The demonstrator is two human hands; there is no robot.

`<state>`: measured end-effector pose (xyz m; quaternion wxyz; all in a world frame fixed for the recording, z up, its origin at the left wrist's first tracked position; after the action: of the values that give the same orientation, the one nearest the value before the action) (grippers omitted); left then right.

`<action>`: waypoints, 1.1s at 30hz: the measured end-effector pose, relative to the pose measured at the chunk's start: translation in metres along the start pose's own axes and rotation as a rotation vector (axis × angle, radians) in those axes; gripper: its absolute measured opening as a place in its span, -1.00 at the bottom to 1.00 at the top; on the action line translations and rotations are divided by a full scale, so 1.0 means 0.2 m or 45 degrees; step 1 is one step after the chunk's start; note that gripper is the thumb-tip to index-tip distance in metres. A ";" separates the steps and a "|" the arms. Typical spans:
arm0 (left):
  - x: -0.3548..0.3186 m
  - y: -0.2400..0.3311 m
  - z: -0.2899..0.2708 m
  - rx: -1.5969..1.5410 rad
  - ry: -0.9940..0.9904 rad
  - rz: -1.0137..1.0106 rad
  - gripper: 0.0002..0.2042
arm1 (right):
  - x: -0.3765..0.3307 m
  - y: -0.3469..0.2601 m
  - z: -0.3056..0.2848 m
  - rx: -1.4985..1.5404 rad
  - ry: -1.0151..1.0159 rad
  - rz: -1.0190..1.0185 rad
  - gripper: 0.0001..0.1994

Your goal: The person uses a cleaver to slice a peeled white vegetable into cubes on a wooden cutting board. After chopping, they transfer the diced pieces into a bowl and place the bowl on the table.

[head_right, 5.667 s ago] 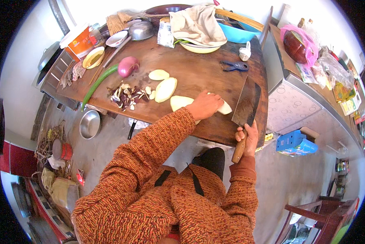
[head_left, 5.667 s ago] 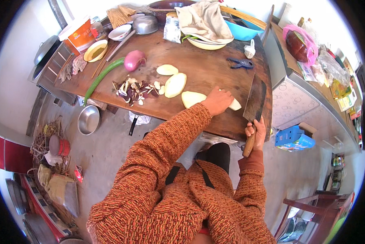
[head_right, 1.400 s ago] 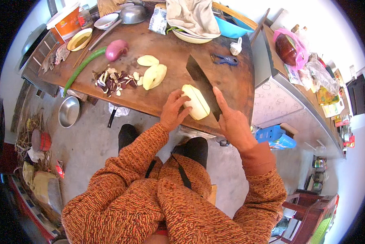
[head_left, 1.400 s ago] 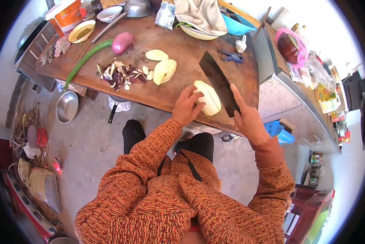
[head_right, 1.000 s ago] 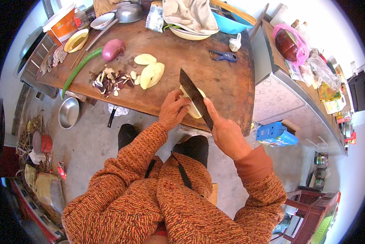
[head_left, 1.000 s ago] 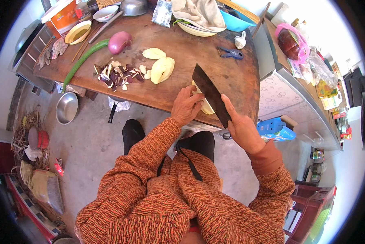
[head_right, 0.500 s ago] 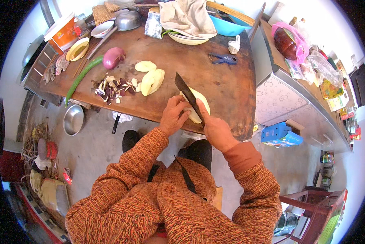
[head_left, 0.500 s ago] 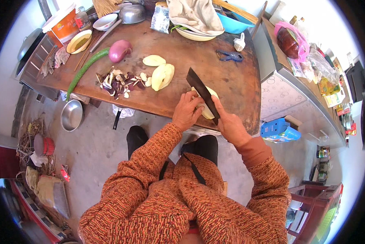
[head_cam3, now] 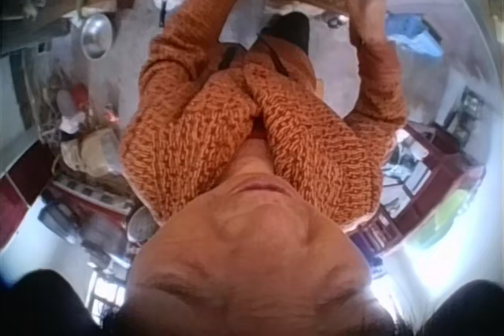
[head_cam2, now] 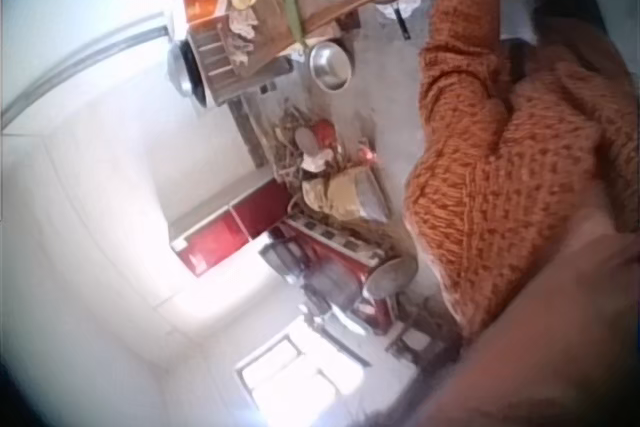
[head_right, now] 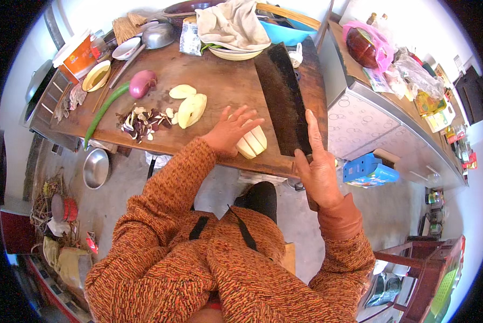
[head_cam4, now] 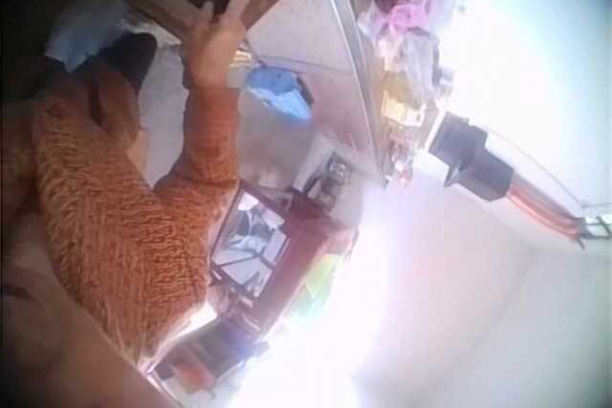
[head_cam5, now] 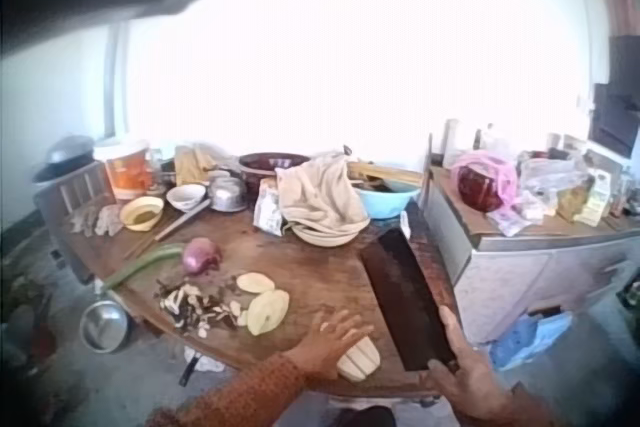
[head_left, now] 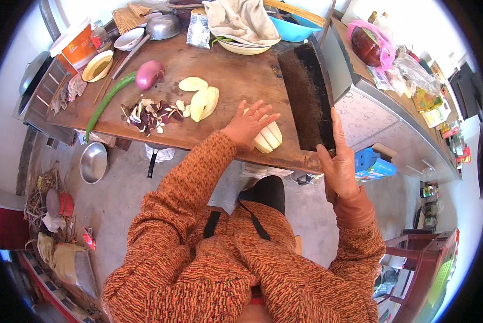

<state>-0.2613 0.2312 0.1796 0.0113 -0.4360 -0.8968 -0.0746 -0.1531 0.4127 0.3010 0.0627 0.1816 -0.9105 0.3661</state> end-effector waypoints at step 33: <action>-0.23 -0.07 0.19 -0.796 0.731 -0.377 -0.44 | 0.03 0.15 0.22 -0.421 -0.503 0.176 -0.17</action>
<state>-0.2427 0.1916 0.1361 0.1167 -0.2471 -0.8445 -0.4607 -0.1696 0.4010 0.2521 -0.1127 0.1744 -0.9628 0.1732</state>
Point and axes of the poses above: each hand's wrist, its own x-axis towards the middle knuckle, its own z-axis out of the palm, y = z × x, the point moved 5 cm from there along x, towards the middle knuckle, and after that the axes turned 12 degrees about -y, right-handed, at the moved point
